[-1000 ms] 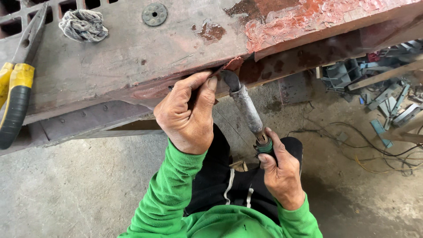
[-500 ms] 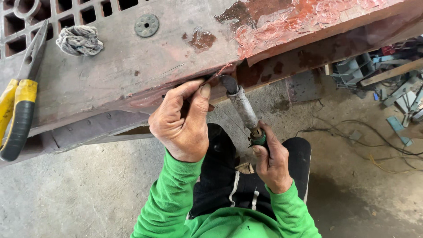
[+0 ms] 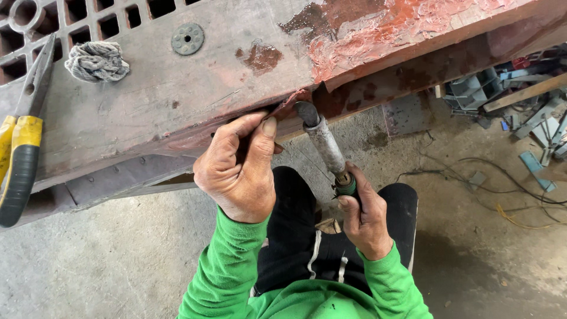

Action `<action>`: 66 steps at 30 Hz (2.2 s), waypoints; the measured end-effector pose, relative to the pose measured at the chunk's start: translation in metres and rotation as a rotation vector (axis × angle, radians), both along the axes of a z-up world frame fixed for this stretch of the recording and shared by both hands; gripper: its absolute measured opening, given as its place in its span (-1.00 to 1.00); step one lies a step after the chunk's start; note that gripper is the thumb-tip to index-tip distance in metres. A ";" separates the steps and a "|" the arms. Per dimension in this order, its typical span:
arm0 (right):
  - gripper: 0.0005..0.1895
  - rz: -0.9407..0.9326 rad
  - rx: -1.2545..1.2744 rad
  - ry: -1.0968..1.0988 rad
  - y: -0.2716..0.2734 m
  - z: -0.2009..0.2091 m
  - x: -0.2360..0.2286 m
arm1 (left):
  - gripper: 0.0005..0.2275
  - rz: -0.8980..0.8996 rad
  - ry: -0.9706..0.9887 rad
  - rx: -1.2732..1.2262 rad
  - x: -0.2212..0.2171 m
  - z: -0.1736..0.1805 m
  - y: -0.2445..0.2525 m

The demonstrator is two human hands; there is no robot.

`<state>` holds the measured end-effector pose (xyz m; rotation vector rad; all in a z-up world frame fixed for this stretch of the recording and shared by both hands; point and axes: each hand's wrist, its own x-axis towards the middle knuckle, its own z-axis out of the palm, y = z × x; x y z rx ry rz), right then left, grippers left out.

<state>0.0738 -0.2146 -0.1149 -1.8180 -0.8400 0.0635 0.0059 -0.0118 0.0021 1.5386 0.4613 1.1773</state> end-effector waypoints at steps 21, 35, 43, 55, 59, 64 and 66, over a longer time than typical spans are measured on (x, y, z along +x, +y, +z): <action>-0.49 0.018 0.016 -0.030 0.000 0.007 0.000 | -0.92 -0.018 -0.030 -0.001 0.000 0.000 0.001; -0.50 0.008 -0.009 -0.166 -0.017 0.024 -0.015 | -0.90 0.036 -0.041 0.057 0.004 -0.004 -0.003; -0.42 -0.007 -0.020 0.148 -0.023 0.036 -0.024 | -0.90 0.072 -0.031 0.113 0.002 -0.006 -0.002; -0.49 0.046 -0.068 0.220 -0.032 0.066 -0.017 | -0.89 0.011 -0.068 0.079 -0.003 -0.006 0.001; -0.48 0.016 -0.124 0.145 -0.030 0.071 -0.019 | -0.88 0.009 -0.087 0.110 -0.002 -0.005 0.003; -0.47 -0.025 -0.188 0.091 -0.029 0.078 -0.027 | -0.89 -0.001 -0.092 0.108 -0.002 -0.004 0.004; -0.47 -0.038 -0.204 0.072 -0.027 0.080 -0.030 | -0.89 0.000 -0.088 0.105 -0.002 -0.005 0.004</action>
